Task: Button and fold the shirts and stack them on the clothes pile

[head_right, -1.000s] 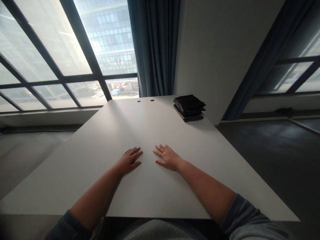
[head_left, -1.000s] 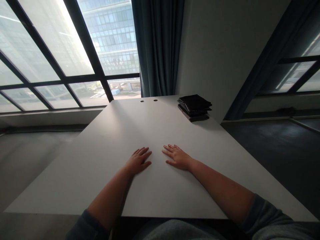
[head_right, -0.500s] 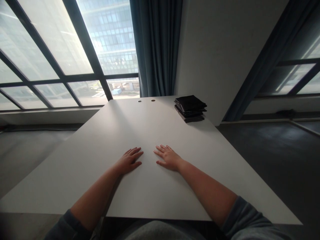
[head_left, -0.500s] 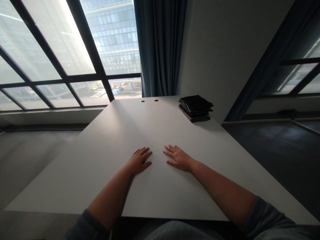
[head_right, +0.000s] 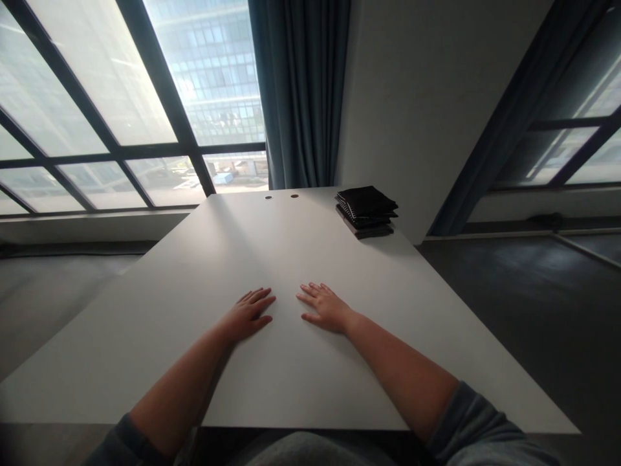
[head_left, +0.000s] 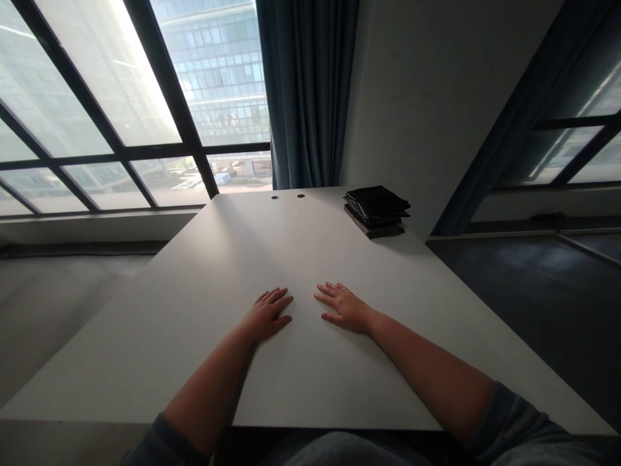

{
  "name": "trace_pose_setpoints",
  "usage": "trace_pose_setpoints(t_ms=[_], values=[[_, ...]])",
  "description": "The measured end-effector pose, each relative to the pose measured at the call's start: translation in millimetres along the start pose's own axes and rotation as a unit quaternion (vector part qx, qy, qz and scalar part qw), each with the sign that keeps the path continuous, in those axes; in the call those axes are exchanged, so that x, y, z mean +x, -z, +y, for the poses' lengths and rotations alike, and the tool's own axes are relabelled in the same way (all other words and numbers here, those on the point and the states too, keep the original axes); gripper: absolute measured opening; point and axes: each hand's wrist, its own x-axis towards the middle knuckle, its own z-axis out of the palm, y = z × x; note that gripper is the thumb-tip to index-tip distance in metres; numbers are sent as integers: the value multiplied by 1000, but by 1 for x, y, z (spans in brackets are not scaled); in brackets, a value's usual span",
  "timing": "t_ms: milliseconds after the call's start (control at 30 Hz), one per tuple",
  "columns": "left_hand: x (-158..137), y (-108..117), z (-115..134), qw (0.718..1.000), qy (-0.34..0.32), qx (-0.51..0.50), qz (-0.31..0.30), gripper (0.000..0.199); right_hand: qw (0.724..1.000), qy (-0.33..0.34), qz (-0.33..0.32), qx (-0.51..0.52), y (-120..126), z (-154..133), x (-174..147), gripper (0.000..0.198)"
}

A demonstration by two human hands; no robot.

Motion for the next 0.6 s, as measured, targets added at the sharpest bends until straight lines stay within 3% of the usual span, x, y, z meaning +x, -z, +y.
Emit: trace_pose_setpoints(t_ms=[200,300,433,600], values=[[-3,3,3,1000,6,7,-5,60,1000,0,3,3,1,-1,-1,69],[-19,6,4,1000,8,18,-2,58,1000,1,3,0,2,-1,-1,69],[-70,16,-2,999,12,32,2,55,1000,2,5,4,1,0,-2,67],[-163,35,-31,993,71,82,47,49,1000,5,14,14,-5,5,1,67]])
